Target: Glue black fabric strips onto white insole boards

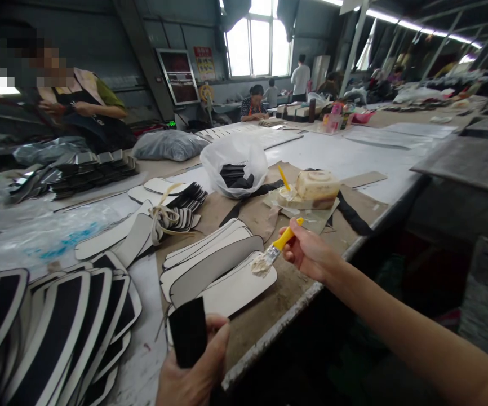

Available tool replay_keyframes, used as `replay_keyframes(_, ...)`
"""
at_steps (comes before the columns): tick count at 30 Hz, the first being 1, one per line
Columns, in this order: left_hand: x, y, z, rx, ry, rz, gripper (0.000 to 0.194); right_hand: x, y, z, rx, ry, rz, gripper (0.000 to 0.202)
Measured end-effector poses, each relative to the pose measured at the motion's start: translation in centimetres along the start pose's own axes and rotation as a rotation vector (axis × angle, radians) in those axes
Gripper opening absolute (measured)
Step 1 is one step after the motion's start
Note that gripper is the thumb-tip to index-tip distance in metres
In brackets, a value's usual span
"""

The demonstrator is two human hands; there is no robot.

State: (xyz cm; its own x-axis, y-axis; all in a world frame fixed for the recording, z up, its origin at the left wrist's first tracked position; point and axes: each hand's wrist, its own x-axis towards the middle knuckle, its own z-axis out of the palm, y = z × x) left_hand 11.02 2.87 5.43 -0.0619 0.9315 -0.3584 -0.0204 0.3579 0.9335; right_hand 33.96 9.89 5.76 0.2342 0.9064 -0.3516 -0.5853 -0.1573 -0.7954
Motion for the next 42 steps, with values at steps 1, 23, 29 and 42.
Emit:
replay_keyframes(1,0.0,0.9,0.7,-0.006,-0.008,0.025,0.035,-0.4,0.3,0.5,0.012,-0.009,0.002,0.024)
replay_keyframes(23,1.6,0.8,2.4,0.321,0.183,0.525,0.009,-4.8,1.2,4.0,-0.158,-0.160,-0.389,0.038)
replay_keyframes(29,3.4,1.2,3.9,0.248,0.245,0.462,0.007,-5.9,1.8,3.9,-0.376,-0.077,-0.669,0.029)
replay_keyframes(42,4.2,2.4,4.0,-0.019,0.066,0.215,0.040,-5.7,-5.9,-0.7,0.151,0.156,-0.549,0.019)
